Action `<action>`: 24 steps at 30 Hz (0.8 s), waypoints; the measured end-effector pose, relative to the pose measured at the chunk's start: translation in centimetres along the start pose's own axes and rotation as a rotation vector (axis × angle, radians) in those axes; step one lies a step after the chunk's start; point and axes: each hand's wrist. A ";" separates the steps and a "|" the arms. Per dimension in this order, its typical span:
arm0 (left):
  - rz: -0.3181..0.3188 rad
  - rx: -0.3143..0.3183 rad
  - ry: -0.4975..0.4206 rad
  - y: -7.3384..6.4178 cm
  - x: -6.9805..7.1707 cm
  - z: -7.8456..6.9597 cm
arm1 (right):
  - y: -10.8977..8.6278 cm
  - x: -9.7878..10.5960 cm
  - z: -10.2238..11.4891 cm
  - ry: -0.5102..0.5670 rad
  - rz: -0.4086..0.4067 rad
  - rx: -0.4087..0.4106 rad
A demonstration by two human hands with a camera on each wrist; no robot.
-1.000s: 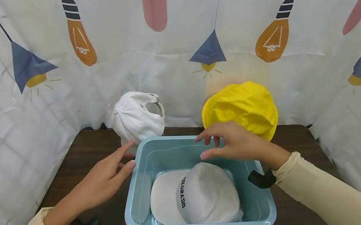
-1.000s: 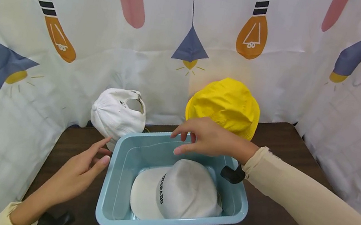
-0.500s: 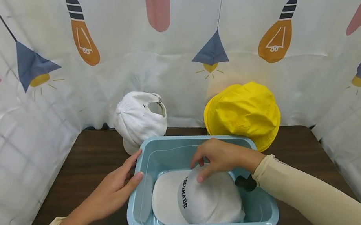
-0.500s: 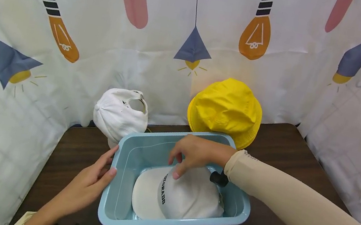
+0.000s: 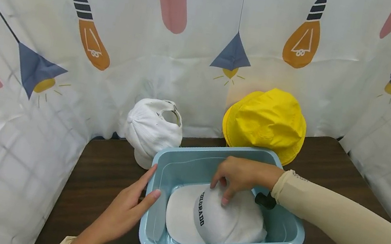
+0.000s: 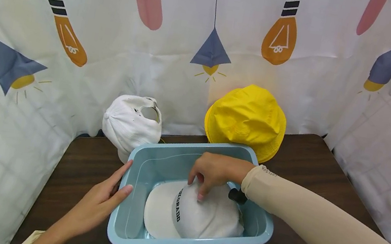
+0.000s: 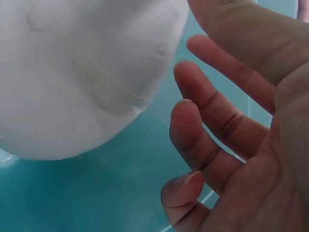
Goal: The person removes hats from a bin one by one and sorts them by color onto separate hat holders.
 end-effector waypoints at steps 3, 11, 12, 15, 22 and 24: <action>0.006 0.004 -0.010 0.1 0.0 0.0 | 0.2 -0.3 -0.1 -0.004 0.009 -0.017; 0.005 0.000 -0.015 0.0 0.0 0.1 | 0.5 -0.6 -0.3 0.020 0.022 -0.017; 0.002 -0.003 -0.016 0.0 0.0 0.1 | 0.5 -0.6 -0.4 0.022 0.025 -0.020; -0.003 -0.013 -0.015 -0.1 0.0 0.0 | 0.6 -0.7 -0.5 0.040 0.038 -0.019; -0.002 -0.023 -0.017 -0.1 0.0 0.1 | 0.8 -0.9 -0.6 0.043 0.052 0.029; -0.003 -0.030 -0.016 -0.1 0.0 0.1 | 0.8 -0.9 -0.6 0.032 0.047 0.043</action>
Point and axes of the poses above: each hand's wrist, its own y-axis towards the middle knuckle, its own x-axis out of the back of the hand, z = x × y, and after that the axes turned 1 degree about x, right-handed
